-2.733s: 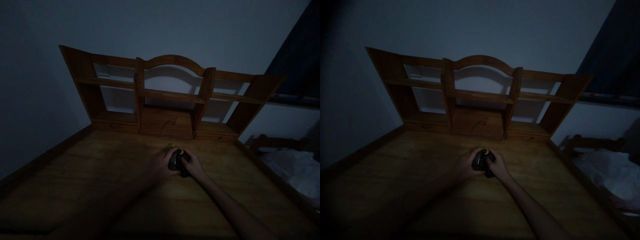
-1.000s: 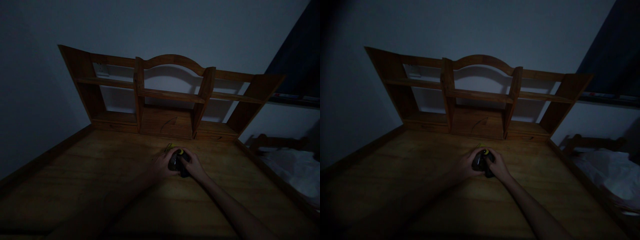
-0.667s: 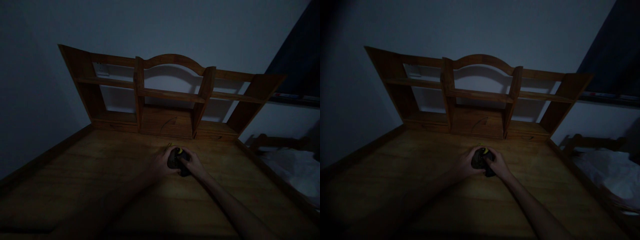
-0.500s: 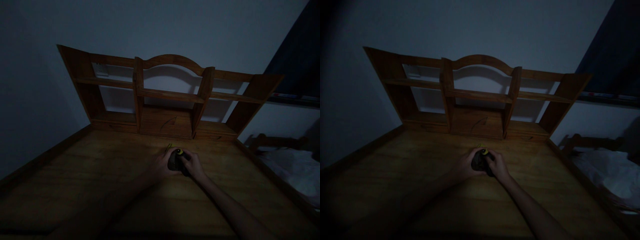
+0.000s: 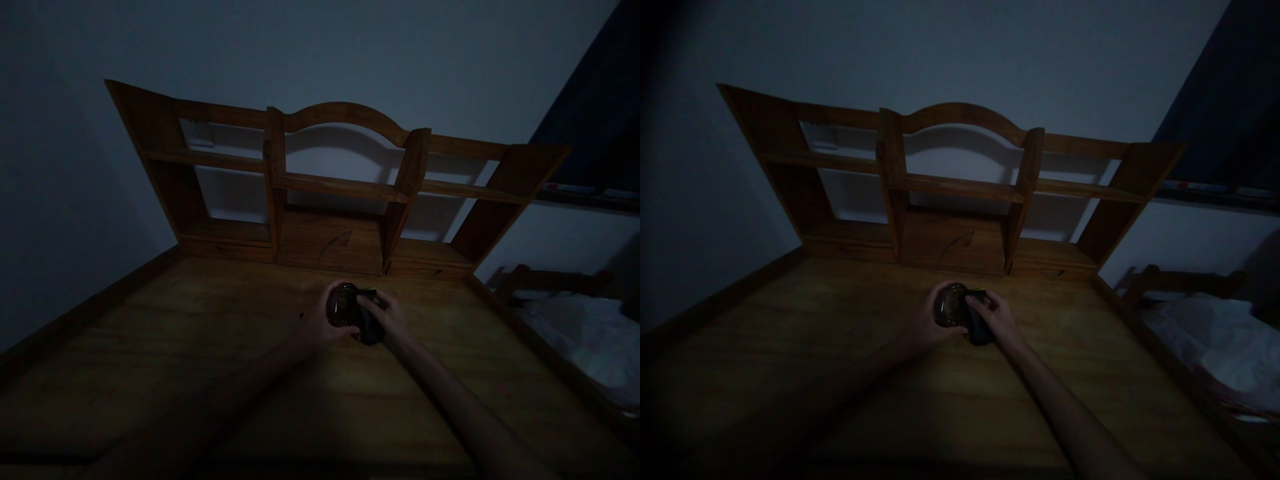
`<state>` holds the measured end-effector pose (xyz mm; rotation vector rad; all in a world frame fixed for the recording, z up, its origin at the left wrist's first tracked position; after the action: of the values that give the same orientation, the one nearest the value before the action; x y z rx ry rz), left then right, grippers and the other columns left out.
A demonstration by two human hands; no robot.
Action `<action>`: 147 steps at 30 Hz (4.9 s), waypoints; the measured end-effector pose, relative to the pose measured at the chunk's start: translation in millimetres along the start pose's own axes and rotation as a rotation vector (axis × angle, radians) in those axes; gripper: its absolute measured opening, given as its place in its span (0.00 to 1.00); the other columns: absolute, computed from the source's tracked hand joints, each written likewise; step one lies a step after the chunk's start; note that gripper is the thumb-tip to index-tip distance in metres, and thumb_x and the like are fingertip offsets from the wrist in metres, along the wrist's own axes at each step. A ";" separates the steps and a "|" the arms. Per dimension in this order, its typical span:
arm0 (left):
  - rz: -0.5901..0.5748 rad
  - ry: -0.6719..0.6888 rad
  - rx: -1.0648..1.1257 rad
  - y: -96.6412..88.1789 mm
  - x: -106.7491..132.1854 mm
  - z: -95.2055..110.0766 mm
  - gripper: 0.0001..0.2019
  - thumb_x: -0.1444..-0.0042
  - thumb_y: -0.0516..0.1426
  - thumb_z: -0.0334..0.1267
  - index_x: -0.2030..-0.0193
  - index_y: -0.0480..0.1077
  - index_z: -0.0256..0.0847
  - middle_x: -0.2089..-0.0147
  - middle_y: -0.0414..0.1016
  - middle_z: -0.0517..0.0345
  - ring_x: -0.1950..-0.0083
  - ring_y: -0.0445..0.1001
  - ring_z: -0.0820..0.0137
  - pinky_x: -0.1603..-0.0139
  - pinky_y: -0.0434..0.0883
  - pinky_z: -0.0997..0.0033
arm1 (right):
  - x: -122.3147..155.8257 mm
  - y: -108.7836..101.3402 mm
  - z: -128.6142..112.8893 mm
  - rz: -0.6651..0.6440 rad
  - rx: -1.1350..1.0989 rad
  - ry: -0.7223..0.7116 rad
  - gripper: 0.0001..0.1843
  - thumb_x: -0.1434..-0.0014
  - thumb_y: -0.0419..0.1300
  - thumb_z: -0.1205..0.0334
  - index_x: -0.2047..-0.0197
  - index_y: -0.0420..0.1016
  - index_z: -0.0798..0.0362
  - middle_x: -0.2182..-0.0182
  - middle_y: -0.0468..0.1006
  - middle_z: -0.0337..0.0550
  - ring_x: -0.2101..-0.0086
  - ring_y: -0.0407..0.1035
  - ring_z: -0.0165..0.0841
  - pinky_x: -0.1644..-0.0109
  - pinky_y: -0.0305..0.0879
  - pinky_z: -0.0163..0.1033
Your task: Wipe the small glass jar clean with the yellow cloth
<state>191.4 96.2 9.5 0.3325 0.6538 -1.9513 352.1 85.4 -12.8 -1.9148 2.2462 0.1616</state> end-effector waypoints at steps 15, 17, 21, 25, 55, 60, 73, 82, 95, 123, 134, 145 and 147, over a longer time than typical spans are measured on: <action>-0.132 0.278 -0.456 14.1 6.4 8.0 0.34 0.46 0.57 0.27 0.34 0.52 0.49 0.34 0.52 0.50 0.33 0.57 0.59 0.35 0.63 0.53 | 11.7 11.3 -11.5 -0.021 0.355 -0.220 0.11 0.42 0.58 0.60 0.59 0.76 0.55 0.68 0.78 0.40 0.68 0.72 0.36 0.65 0.66 0.35; -0.156 0.297 -0.420 16.3 7.1 11.1 0.36 0.46 0.58 0.29 0.34 0.49 0.49 0.33 0.51 0.50 0.32 0.55 0.58 0.34 0.62 0.53 | 13.8 7.5 -15.0 0.033 0.460 -0.254 0.10 0.41 0.57 0.61 0.59 0.76 0.54 0.69 0.79 0.41 0.68 0.73 0.37 0.65 0.66 0.36; -0.137 0.303 -0.367 15.7 9.0 16.8 0.38 0.49 0.59 0.29 0.33 0.47 0.46 0.32 0.50 0.48 0.31 0.54 0.58 0.33 0.60 0.53 | 15.8 -0.3 -19.8 0.110 0.639 -0.294 0.09 0.41 0.58 0.59 0.60 0.77 0.52 0.70 0.79 0.42 0.70 0.74 0.38 0.67 0.65 0.36; -0.127 0.317 -0.314 15.2 9.9 19.8 0.37 0.50 0.60 0.29 0.35 0.49 0.44 0.34 0.53 0.46 0.32 0.55 0.58 0.32 0.59 0.53 | 16.6 -6.4 -23.8 0.158 0.733 -0.317 0.09 0.41 0.60 0.56 0.60 0.77 0.51 0.73 0.79 0.42 0.72 0.74 0.38 0.69 0.66 0.36; 0.195 0.213 -0.424 -15.7 -1.7 7.8 0.37 0.57 0.63 0.31 0.40 0.55 0.41 0.41 0.60 0.47 0.40 0.62 0.55 0.37 0.64 0.54 | 46.6 40.1 -67.1 -0.141 0.688 -0.602 0.15 0.39 0.56 0.63 0.48 0.64 0.49 0.57 0.74 0.48 0.55 0.70 0.42 0.49 0.66 0.47; 0.146 0.261 -0.491 -12.6 0.9 13.9 0.36 0.53 0.63 0.34 0.38 0.53 0.41 0.41 0.58 0.46 0.39 0.60 0.57 0.37 0.64 0.55 | 49.4 52.4 -70.1 -0.200 0.891 -0.680 0.14 0.34 0.53 0.60 0.47 0.66 0.52 0.56 0.73 0.52 0.53 0.67 0.45 0.45 0.64 0.52; 0.156 0.295 -0.565 -16.2 3.2 17.9 0.36 0.53 0.61 0.29 0.37 0.53 0.42 0.41 0.58 0.46 0.39 0.61 0.59 0.39 0.65 0.56 | 56.5 59.0 -63.7 -0.307 0.824 -0.612 0.21 0.35 0.53 0.65 0.39 0.58 0.53 0.49 0.69 0.54 0.48 0.63 0.45 0.43 0.62 0.55; 0.250 0.183 -0.507 -24.4 -2.5 8.3 0.37 0.58 0.64 0.30 0.40 0.56 0.41 0.43 0.61 0.49 0.42 0.63 0.59 0.40 0.66 0.57 | 57.8 60.1 -73.7 -0.171 0.968 -0.822 0.16 0.35 0.54 0.67 0.44 0.68 0.54 0.54 0.71 0.54 0.50 0.64 0.45 0.44 0.64 0.56; 0.176 0.272 -0.540 -19.3 0.8 19.7 0.33 0.52 0.59 0.29 0.38 0.55 0.40 0.42 0.60 0.47 0.41 0.63 0.61 0.39 0.65 0.56 | 71.4 71.7 -78.5 -0.154 1.160 -1.049 0.20 0.36 0.55 0.67 0.41 0.67 0.60 0.45 0.71 0.56 0.43 0.62 0.46 0.36 0.57 0.58; 0.047 0.092 -0.352 -9.7 -4.7 -10.0 0.33 0.56 0.61 0.29 0.41 0.58 0.42 0.45 0.62 0.50 0.44 0.66 0.62 0.41 0.67 0.58 | 52.6 73.7 -58.6 -0.282 1.198 -0.766 0.17 0.33 0.52 0.60 0.43 0.66 0.57 0.52 0.74 0.54 0.49 0.65 0.46 0.36 0.51 0.61; -0.006 0.004 -0.376 -1.6 0.6 -25.6 0.36 0.61 0.66 0.36 0.43 0.60 0.43 0.46 0.63 0.51 0.45 0.66 0.59 0.44 0.68 0.56 | 28.5 46.9 -40.2 -0.237 0.706 -0.483 0.15 0.42 0.66 0.56 0.55 0.72 0.53 0.56 0.75 0.47 0.55 0.70 0.40 0.51 0.68 0.46; 0.088 0.050 -0.394 -8.5 -4.1 -23.1 0.35 0.61 0.67 0.39 0.44 0.61 0.42 0.49 0.67 0.51 0.45 0.67 0.58 0.45 0.68 0.55 | 6.0 9.7 4.7 0.025 -0.138 0.093 0.21 0.51 0.70 0.49 0.58 0.78 0.53 0.65 0.80 0.41 0.65 0.75 0.37 0.60 0.71 0.39; 0.113 0.054 -0.407 -10.5 -4.4 -21.7 0.33 0.60 0.67 0.39 0.45 0.62 0.42 0.50 0.67 0.51 0.45 0.67 0.58 0.45 0.69 0.56 | 6.6 7.9 12.3 0.084 -0.286 0.183 0.22 0.49 0.69 0.48 0.57 0.78 0.53 0.65 0.81 0.43 0.67 0.76 0.38 0.63 0.73 0.39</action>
<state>183.0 115.6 -2.8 0.1637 1.0230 -1.6586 344.2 82.8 -26.5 -2.0473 2.5449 0.3500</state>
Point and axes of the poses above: each hand's wrist, its own x-axis away from the middle knuckle, its own y-axis out of the palm, z = x × y, the point moved 8 cm from there along -x, towards the middle knuckle
